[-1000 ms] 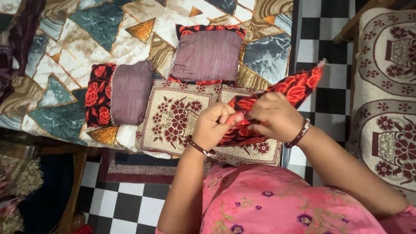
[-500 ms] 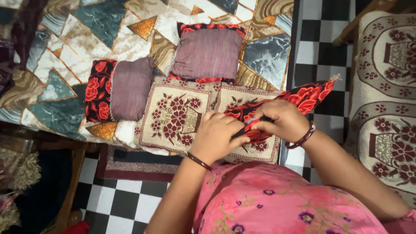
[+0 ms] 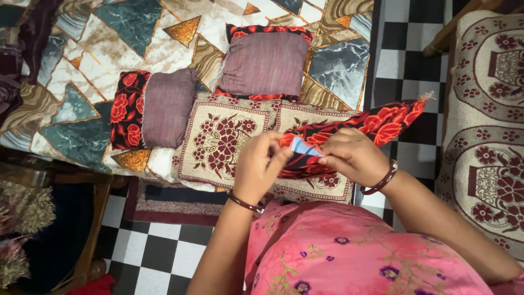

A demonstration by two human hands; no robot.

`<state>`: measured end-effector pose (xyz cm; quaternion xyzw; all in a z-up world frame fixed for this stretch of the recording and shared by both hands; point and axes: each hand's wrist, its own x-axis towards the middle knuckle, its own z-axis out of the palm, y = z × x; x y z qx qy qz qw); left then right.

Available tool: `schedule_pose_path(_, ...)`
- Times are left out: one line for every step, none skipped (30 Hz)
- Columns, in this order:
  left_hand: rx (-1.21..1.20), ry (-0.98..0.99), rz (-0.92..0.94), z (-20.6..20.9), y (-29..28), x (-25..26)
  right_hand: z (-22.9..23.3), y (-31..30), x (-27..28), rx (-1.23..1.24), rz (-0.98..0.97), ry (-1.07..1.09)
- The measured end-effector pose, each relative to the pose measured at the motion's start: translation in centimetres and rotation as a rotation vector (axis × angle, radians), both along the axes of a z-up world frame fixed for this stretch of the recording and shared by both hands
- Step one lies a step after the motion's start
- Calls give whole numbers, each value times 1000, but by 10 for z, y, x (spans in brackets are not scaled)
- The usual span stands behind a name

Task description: The person picks up several decorative pillows from a bed and places them onto a nearby sofa. They handle the pillows one by one, arranging them in a row on the sofa seat.

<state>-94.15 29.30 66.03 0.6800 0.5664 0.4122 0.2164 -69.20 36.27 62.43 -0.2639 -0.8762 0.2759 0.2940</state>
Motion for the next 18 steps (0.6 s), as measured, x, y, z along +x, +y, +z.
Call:
schedule_pose_path(-118,14,53,-1,-2,-1,-2,-1,1,-12,15,8)
schedule_pose_path(-236,28,105,-4,-4,0,-3,-1,1,-24,31,17)
schedule_pose_path(-352,42,154,-8,-4,1,-4,0,2,-34,43,24)
schedule_pose_path(-347,26,143,-13,-6,2,-5,1,0,-56,46,17)
schedule_pose_path(-344,9,130,-19,-9,6,-7,0,0,-80,47,8)
schedule_pose_path(-341,-8,118,-27,-12,9,-9,-1,-1,-104,48,0)
schedule_pose_path(-355,-119,116,-36,-14,13,-11,-3,-2,-115,22,39)
schedule_pose_path(-367,-230,115,-43,-16,18,-13,-6,-3,-126,-3,78)
schedule_pose_path(-377,-340,112,-49,-16,20,-16,-7,-4,-134,-30,119)
schedule_pose_path(-358,-427,113,-54,-15,20,-18,-9,-6,-278,-118,128)
schedule_pose_path(-338,-515,113,-56,-14,21,-19,-12,-9,-421,-207,135)
schedule_pose_path(-318,-602,113,-57,-13,22,-18,-14,-11,-564,-295,142)
schedule_pose_path(-291,-607,99,-57,-12,22,-16,-13,-14,-561,-321,139)
schedule_pose_path(-263,-612,85,-56,-11,22,-12,-13,-18,-557,-347,135)
schedule_pose_path(-235,-615,70,-55,-10,22,-6,-13,-21,-553,-374,133)
schedule_pose_path(-265,-667,92,-53,-8,23,1,-14,-23,-314,-341,127)
schedule_pose_path(-295,-718,114,-52,-6,26,7,-16,-24,-77,-304,119)
schedule_pose_path(-325,-770,136,-52,-4,28,13,-18,-25,160,-263,108)
